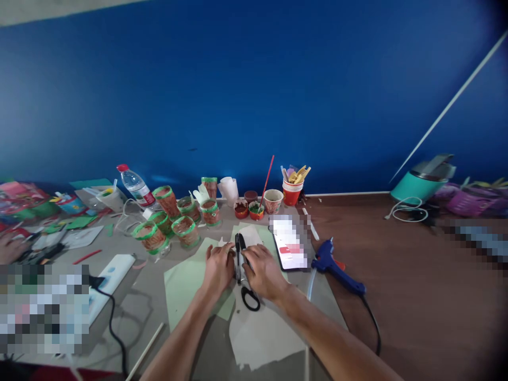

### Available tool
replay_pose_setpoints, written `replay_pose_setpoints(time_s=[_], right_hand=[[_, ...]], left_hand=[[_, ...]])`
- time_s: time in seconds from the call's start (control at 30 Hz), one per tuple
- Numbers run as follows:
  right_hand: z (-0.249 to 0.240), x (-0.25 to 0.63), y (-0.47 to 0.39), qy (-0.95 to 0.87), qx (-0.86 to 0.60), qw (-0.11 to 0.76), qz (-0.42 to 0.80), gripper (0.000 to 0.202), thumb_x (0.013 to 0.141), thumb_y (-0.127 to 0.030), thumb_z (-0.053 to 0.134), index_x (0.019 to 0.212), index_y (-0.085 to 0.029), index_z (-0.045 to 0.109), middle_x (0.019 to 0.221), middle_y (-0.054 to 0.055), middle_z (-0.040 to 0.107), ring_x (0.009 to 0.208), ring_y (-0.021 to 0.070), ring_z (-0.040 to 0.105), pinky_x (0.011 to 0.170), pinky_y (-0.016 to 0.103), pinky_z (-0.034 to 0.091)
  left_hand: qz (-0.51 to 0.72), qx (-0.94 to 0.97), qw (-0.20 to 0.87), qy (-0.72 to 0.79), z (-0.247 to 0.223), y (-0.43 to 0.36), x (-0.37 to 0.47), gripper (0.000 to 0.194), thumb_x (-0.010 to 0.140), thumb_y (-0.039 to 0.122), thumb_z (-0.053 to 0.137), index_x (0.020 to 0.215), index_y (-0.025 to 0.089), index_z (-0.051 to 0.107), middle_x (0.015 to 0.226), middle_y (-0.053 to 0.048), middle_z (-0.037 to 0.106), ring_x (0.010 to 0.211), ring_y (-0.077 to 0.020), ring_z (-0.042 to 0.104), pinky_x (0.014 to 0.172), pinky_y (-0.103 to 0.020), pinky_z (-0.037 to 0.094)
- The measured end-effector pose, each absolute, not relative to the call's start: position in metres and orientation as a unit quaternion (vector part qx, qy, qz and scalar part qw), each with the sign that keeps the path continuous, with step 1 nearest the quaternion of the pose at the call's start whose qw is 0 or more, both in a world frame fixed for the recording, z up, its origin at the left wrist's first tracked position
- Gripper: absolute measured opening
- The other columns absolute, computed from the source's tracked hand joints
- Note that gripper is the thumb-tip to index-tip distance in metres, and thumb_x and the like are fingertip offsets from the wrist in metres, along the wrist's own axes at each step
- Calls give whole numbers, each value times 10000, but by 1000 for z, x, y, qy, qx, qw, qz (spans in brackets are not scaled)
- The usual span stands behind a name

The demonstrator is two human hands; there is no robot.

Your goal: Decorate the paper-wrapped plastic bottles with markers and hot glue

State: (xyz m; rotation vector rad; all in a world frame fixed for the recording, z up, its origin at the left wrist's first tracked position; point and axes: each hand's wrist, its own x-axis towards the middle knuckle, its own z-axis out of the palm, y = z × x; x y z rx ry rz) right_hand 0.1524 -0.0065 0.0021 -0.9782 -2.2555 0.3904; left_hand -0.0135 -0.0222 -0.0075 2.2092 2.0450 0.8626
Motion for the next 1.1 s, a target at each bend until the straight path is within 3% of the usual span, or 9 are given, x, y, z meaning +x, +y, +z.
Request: replay_pose_setpoints(time_s=[0.13,0.27,0.57,0.8,0.93,1.1], right_hand=[[0,153,-5,-846,-335,371,184,311,807,-45,500,1078,-157,605,1036,102,664,999,231,595,913,358,483],[-1,156,-1,-823,-387,391,141,292,823,-44,475,1046,-160,625,990,103,667,959,238,597,899,378,461],[13,161,-4,-850,-487,177,95,263,816,-97,522,1037,-164,647,991,110,663,922,264,592,809,370,377],[20,160,-3,-849,-506,122,91,278,780,-42,509,1009,-144,630,969,120,677,901,256,633,766,352,359],[22,160,-2,-850,-508,109,93,296,742,-31,531,1008,-128,617,975,128,680,901,251,646,760,338,376],[19,160,-1,-843,-511,142,85,302,816,-39,469,1067,-138,606,995,127,668,881,246,644,760,339,413]], left_hand=[[291,699,22,653,-7,-23,-13,351,853,113,389,1119,185,607,973,-76,748,965,-237,660,1084,-527,293],[303,688,46,658,-5,-22,-15,344,862,126,380,1114,197,604,903,-46,754,947,-223,663,1102,-529,263],[332,643,-8,691,-7,-16,-25,271,851,152,447,1050,197,625,919,-77,752,935,-237,674,1062,-512,339],[310,666,8,679,-6,-19,-18,261,863,160,461,1046,209,640,893,-59,749,898,-221,675,1096,-513,309],[303,683,18,664,-4,-21,-12,267,866,160,461,1049,214,648,991,-68,745,941,-232,673,1112,-527,283],[301,689,26,659,-2,-23,-9,255,870,195,485,1069,209,643,1051,-80,736,983,-245,665,1109,-532,287]])
